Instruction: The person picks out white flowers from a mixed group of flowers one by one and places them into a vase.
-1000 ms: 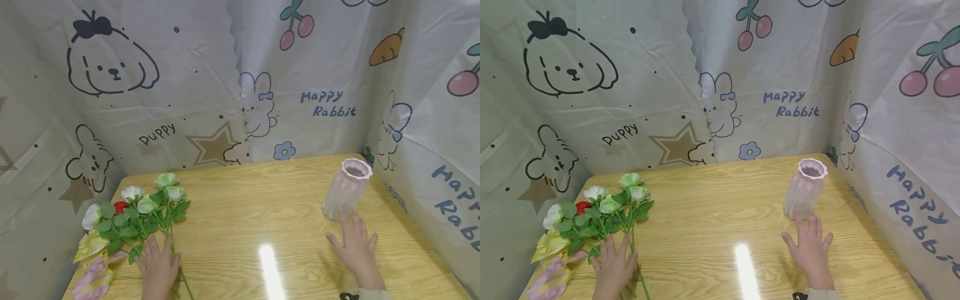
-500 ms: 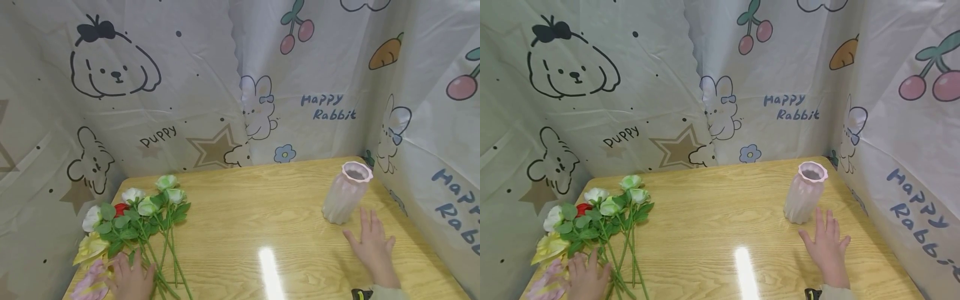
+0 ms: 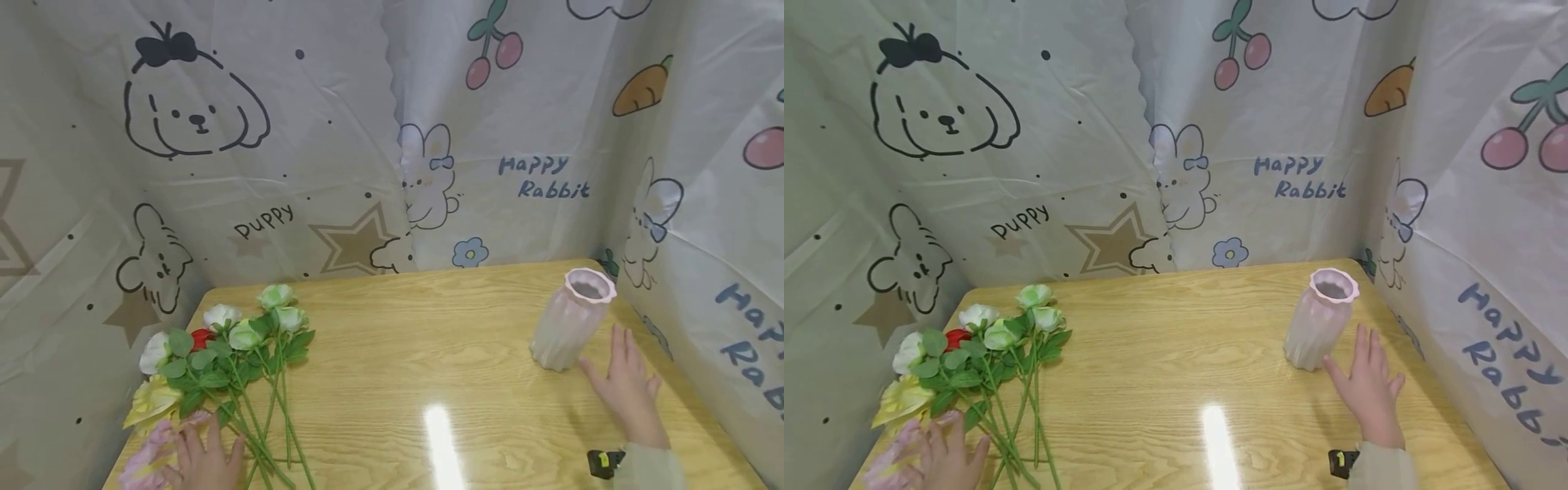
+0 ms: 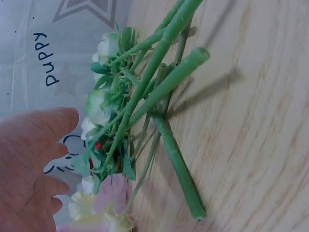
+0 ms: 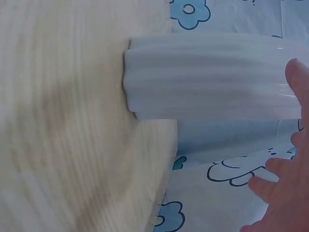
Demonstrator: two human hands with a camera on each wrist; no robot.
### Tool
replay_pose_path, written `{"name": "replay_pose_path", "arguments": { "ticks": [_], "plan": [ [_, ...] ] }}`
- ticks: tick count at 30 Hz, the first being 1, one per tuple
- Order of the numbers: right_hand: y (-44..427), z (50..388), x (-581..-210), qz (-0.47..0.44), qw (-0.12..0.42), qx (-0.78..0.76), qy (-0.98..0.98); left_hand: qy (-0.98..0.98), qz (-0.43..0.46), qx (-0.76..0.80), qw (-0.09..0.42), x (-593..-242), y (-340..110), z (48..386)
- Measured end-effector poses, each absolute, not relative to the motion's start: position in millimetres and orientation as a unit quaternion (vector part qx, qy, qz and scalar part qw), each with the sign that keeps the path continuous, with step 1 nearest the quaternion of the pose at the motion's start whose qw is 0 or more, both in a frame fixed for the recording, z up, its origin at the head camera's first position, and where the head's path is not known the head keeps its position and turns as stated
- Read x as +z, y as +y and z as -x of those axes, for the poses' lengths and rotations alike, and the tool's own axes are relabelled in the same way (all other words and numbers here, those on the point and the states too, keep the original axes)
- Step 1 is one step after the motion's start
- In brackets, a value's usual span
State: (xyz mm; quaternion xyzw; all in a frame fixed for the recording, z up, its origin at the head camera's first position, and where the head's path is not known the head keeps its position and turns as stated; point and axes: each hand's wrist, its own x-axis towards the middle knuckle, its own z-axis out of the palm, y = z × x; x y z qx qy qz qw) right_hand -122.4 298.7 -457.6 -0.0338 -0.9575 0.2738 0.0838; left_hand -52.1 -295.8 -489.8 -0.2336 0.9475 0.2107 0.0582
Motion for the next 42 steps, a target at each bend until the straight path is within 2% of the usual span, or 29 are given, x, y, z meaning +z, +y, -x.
{"name": "replay_pose_path", "arguments": {
  "ticks": [8,18,24,33,42],
  "plan": [
    [313.4,155.2,-443.3,0.026,0.069,0.327,-0.942,0.948,0.231,0.208,0.062,-494.2,-292.2,51.6],
    [321.3,185.9,-432.0,-0.077,0.069,0.474,-0.874,0.945,0.228,0.226,0.066,-491.5,-290.6,46.6],
    [321.6,189.8,-429.5,-0.105,0.065,0.469,-0.875,0.945,0.230,0.223,0.061,-490.5,-291.0,43.8],
    [324.9,192.7,-421.0,-0.079,0.033,0.391,-0.916,0.942,0.231,0.230,0.083,-488.1,-293.6,44.8],
    [340.7,194.8,-419.5,-0.125,-0.002,0.420,-0.899,0.942,0.235,0.223,0.090,-486.9,-294.9,43.1]
  ]
}}
